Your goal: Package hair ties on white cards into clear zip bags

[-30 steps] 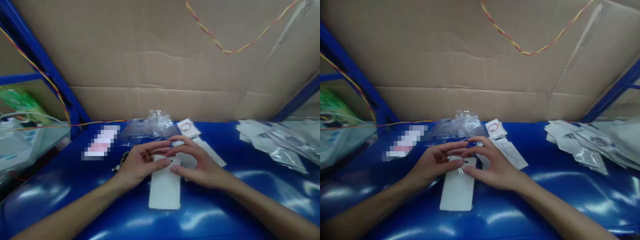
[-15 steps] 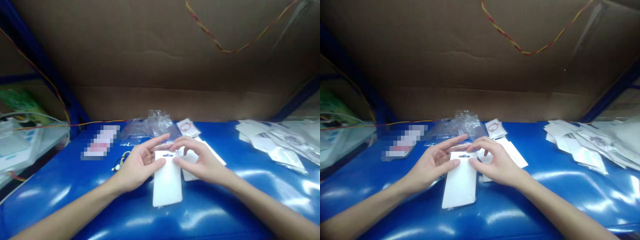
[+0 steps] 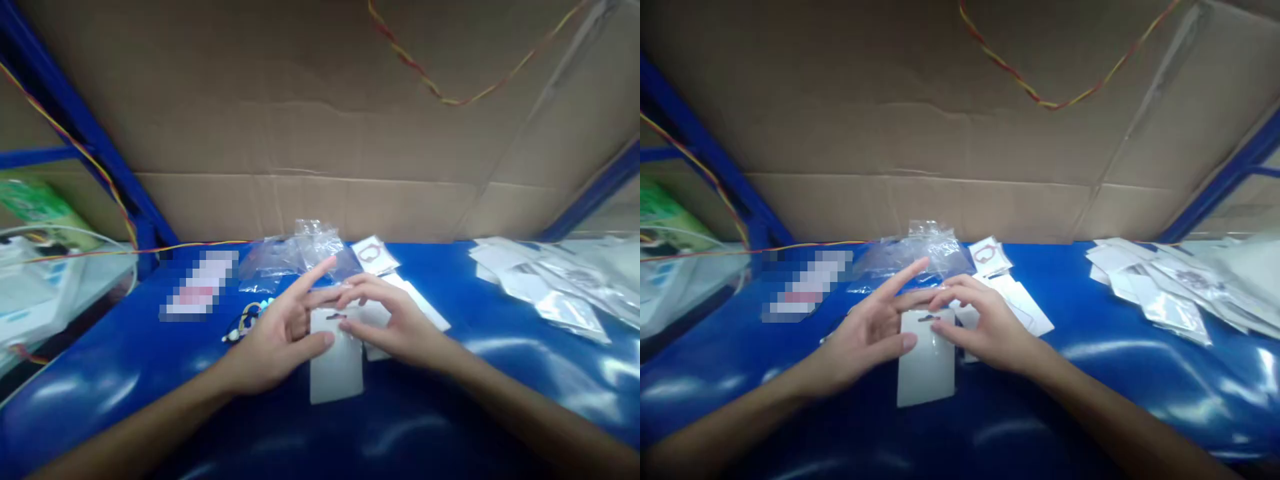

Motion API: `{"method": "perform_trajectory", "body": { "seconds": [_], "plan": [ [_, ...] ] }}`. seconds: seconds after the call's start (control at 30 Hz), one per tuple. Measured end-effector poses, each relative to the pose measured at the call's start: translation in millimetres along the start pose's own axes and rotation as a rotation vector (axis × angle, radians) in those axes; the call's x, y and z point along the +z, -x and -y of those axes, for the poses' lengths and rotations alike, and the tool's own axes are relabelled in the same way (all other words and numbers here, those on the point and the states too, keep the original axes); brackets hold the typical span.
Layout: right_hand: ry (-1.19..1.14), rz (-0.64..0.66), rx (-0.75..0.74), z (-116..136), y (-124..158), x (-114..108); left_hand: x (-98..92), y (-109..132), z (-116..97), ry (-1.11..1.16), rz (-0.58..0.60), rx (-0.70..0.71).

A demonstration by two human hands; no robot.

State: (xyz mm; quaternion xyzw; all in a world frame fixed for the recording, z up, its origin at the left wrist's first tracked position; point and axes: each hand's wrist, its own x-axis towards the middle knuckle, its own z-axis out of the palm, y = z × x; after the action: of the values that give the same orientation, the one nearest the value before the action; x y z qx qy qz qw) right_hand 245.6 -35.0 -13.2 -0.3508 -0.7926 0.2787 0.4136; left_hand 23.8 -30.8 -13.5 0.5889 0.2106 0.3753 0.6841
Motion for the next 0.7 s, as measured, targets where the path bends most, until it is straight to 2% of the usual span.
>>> {"method": "perform_trajectory", "body": {
  "seconds": [0.2, 0.33, 0.4, 0.57, 0.7],
  "plan": [
    [-0.194, -0.041, 0.083, -0.9, -1.8, -4.2, -1.2, -2.5, -3.9, 0.234, -0.053, 0.019],
    [-0.337, -0.003, 0.074, -2.3, -1.4, -9.6, -6.5, -4.5, -0.4, 0.174, -0.115, -0.003],
    [-0.387, 0.053, 0.059, 0.1, -1.2, -11.5, -6.4, -3.1, 0.2, 0.099, -0.064, -0.028],
    [-0.391, 0.16, 0.038, 10.5, -1.4, -9.2, 2.6, 5.5, -4.7, 0.029, 0.121, -0.214],
    [-0.384, 0.147, 0.036, 13.0, -1.7, -7.4, 3.1, 6.3, -4.5, 0.037, 0.129, -0.264]
  ]
}}
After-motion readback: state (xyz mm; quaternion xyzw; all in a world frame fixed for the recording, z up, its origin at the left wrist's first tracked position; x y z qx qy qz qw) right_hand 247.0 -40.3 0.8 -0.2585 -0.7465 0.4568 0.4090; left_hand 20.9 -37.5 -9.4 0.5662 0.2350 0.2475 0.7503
